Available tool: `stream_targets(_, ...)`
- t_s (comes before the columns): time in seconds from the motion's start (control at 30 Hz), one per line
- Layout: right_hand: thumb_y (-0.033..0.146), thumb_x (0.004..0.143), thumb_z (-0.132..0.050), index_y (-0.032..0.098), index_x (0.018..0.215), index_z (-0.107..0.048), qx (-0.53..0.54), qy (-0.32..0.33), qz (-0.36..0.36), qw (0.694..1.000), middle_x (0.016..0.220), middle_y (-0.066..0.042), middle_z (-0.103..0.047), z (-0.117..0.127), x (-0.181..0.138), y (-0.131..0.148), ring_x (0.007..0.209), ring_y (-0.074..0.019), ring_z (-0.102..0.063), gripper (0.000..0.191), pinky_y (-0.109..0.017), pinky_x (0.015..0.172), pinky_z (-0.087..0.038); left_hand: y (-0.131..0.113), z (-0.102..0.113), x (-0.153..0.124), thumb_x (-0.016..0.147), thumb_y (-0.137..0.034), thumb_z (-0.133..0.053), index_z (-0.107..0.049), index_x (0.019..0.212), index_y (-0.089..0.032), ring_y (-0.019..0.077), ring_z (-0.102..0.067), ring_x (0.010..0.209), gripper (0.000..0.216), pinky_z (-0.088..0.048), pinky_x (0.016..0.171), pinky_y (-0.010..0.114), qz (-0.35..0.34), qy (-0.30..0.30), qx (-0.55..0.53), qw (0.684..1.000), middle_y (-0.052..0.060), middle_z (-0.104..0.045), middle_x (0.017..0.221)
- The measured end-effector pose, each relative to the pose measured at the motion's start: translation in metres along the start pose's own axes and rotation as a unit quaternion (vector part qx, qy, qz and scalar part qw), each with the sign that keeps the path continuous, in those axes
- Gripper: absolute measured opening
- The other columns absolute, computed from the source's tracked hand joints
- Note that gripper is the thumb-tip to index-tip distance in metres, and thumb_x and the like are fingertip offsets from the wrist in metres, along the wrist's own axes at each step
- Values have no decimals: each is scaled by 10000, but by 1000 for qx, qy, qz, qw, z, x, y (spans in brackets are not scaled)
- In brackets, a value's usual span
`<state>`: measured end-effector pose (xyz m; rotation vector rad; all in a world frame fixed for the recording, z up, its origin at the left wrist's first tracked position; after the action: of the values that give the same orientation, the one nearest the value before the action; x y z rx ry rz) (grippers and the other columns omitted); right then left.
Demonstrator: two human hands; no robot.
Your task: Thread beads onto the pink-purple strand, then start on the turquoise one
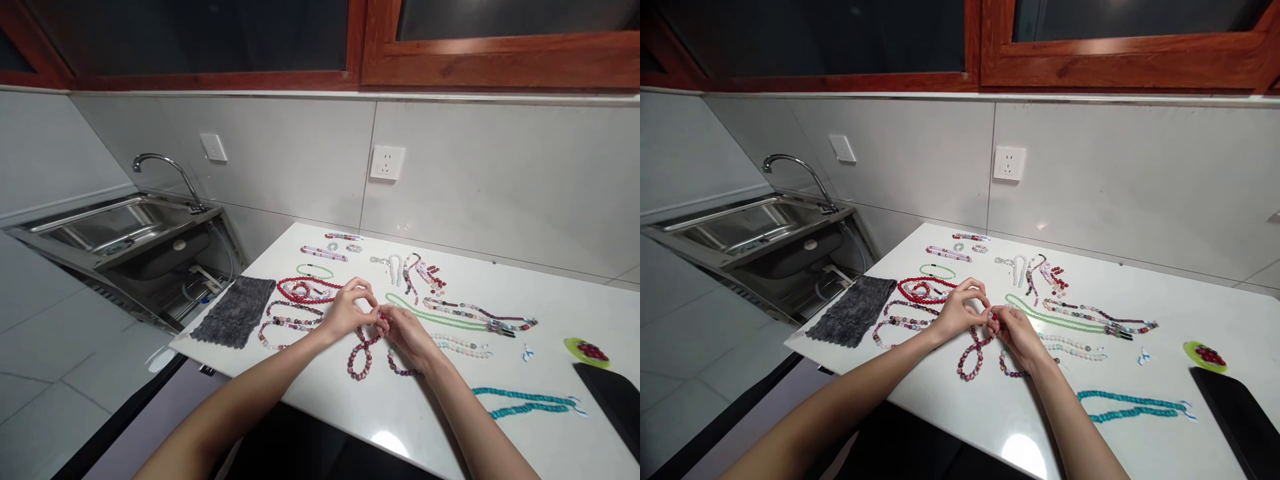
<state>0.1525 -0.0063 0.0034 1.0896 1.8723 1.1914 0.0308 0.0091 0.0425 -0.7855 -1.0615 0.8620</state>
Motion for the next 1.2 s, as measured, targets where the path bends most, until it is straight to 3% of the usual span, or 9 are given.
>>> stream_targets(0.4,317,865,-554,142,770,-638,-3,-2,0,1000,658,-6,-486,1,0,-2,638,-123,-437,217,-267,640,-367,5,0,0,711,-230,-705,-688,776,-128,14,-470,545,123,-406,447,158,26,1,5,1000,58,-509,1060)
stream_targets(0.7,361,818,-618,150,771,-629,15,-23,-8,1000,631,-3,-483,2,-1,-2,652,-141,-468,216,-291,670,-382,12,-2,5,692,-174,-713,-707,739,-135,163,-582,894,61,-486,748,252,38,2,-56,998,70,-578,954)
stream_targets(0.87,353,833,-612,157,729,-593,30,-16,-9,999,631,0,-459,0,-3,0,631,-128,-441,223,-297,669,-378,28,-9,4,697,-255,-733,-699,749,-117,169,-586,870,151,-493,677,256,98,18,-143,985,81,-574,969)
stream_targets(1.03,357,823,-626,160,692,-559,35,-18,-12,999,652,-11,-476,0,-4,0,623,-123,-430,246,-299,649,-361,36,-15,0,672,-361,-762,-671,734,-100,120,-566,722,283,-475,560,232,154,40,-220,962,70,-556,940)
stream_targets(1.2,370,815,-635,165,691,-552,31,-23,-19,999,644,-12,-488,0,-4,0,617,-124,-433,253,-300,650,-365,39,-18,-1,645,-401,-785,-663,734,-88,89,-545,650,347,-453,542,219,179,46,-254,949,61,-563,900)
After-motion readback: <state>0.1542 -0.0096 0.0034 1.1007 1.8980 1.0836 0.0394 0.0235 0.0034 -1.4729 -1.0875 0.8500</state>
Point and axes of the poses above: each hand's wrist, its own x-axis towards the middle knuckle, its own z-axis out of the back of the hand, y = z × x, the point moved 7 cm from there along x, towards the middle knuckle
